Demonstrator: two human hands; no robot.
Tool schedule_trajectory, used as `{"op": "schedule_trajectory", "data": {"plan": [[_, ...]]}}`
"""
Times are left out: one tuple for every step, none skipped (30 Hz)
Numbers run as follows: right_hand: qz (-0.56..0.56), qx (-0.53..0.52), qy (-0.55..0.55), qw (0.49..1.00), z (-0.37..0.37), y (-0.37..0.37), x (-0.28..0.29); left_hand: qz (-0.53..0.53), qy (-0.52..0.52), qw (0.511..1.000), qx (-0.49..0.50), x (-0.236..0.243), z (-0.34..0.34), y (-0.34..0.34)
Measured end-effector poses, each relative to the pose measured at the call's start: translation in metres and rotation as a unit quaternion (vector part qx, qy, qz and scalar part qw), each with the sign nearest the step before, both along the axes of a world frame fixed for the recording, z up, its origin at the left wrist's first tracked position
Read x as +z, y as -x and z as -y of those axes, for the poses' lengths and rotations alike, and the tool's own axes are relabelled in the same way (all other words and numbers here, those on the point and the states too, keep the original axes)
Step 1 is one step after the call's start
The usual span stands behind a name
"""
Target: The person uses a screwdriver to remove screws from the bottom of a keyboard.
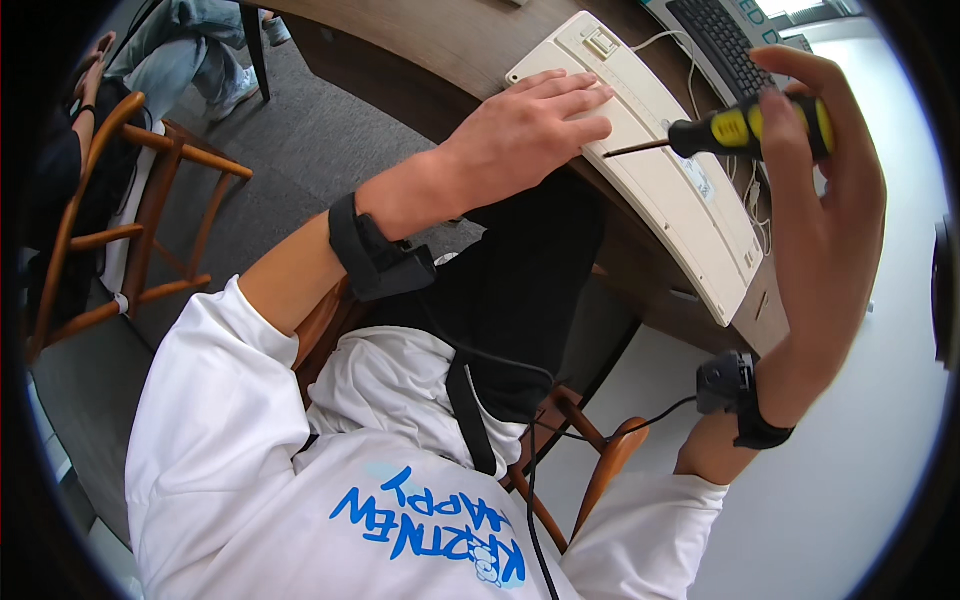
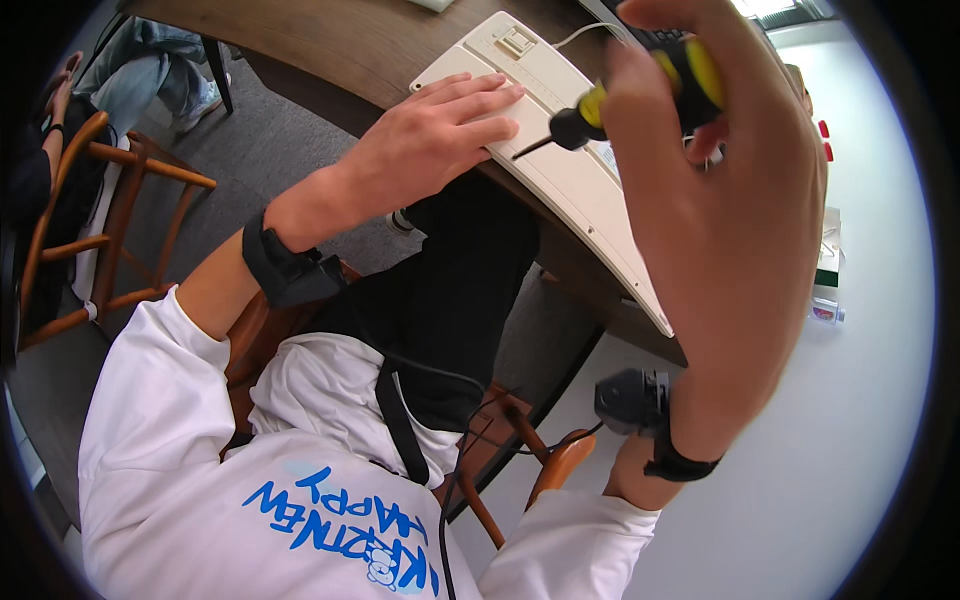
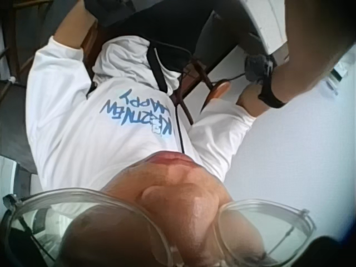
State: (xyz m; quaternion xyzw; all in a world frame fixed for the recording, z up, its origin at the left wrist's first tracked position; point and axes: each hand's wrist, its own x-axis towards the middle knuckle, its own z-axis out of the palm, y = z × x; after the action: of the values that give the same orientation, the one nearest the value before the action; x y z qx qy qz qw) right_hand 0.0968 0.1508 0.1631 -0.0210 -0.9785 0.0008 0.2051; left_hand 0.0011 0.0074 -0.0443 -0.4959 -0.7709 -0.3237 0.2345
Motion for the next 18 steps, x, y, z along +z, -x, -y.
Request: {"op": "schedule_trajectory", "data": {"plan": [[0.000, 0.085, 0.083, 0.993, -0.005, -0.002, -0.003, 0.006, -0.005, 1.000, -0.004, -0.001, 0.001, -0.001], [0.012, 0.128, 0.101, 0.987, -0.010, -0.003, 0.000, 0.008, -0.004, 1.000, 0.000, -0.001, 0.001, -0.002], [0.025, 0.173, 0.119, 0.977, -0.016, -0.004, 0.001, 0.005, -0.006, 1.000, 0.001, -0.001, 0.001, -0.002], [0.042, 0.213, 0.137, 0.966, -0.018, -0.005, 0.005, 0.001, -0.009, 1.000, -0.001, -0.001, -0.001, -0.002], [0.024, 0.204, 0.129, 0.970, -0.019, -0.001, 0.004, 0.001, -0.011, 1.000, -0.004, -0.001, -0.002, -0.002], [0.014, 0.198, 0.124, 0.972, -0.016, -0.003, 0.003, -0.001, -0.009, 1.000, -0.004, -0.001, -0.004, -0.002], [0.005, 0.198, 0.125, 0.972, -0.009, 0.000, -0.001, -0.003, -0.002, 1.000, 0.004, -0.004, 0.000, -0.002], [0.013, 0.049, 0.055, 0.997, 0.006, -0.001, -0.004, -0.003, 0.002, 1.000, 0.007, -0.006, 0.003, -0.001], [0.014, -0.025, 0.022, 0.999, 0.009, 0.000, -0.007, -0.002, 0.009, 1.000, 0.014, -0.009, 0.005, 0.000], [0.021, -0.104, -0.016, 0.994, 0.011, -0.001, -0.007, -0.003, 0.009, 1.000, 0.015, -0.008, 0.005, 0.000], [0.015, -0.090, -0.019, 0.996, 0.005, -0.002, -0.007, -0.003, 0.010, 1.000, 0.014, -0.008, 0.005, 0.000], [0.011, -0.083, -0.019, 0.996, -0.002, -0.004, -0.008, -0.005, 0.012, 1.000, 0.016, -0.007, 0.006, -0.001], [0.008, -0.080, -0.027, 0.996, -0.007, -0.007, -0.005, -0.005, 0.006, 1.000, 0.012, -0.005, 0.003, -0.001], [0.003, -0.011, 0.000, 1.000, -0.013, -0.012, -0.003, -0.004, 0.001, 1.000, 0.007, -0.004, 0.001, -0.002], [0.001, 0.021, 0.010, 1.000, -0.014, -0.016, 0.000, -0.001, -0.004, 1.000, 0.004, -0.003, -0.002, -0.002], [-0.002, 0.057, 0.029, 0.998, -0.017, -0.019, -0.001, 0.001, 0.000, 1.000, 0.006, -0.003, -0.002, -0.002], [-0.002, 0.120, 0.055, 0.991, -0.018, -0.022, -0.002, -0.001, 0.003, 1.000, 0.005, -0.002, -0.003, -0.002], [-0.002, 0.137, 0.074, 0.988, -0.018, -0.024, -0.003, 0.000, 0.001, 1.000, 0.003, -0.001, -0.004, -0.002]]}}
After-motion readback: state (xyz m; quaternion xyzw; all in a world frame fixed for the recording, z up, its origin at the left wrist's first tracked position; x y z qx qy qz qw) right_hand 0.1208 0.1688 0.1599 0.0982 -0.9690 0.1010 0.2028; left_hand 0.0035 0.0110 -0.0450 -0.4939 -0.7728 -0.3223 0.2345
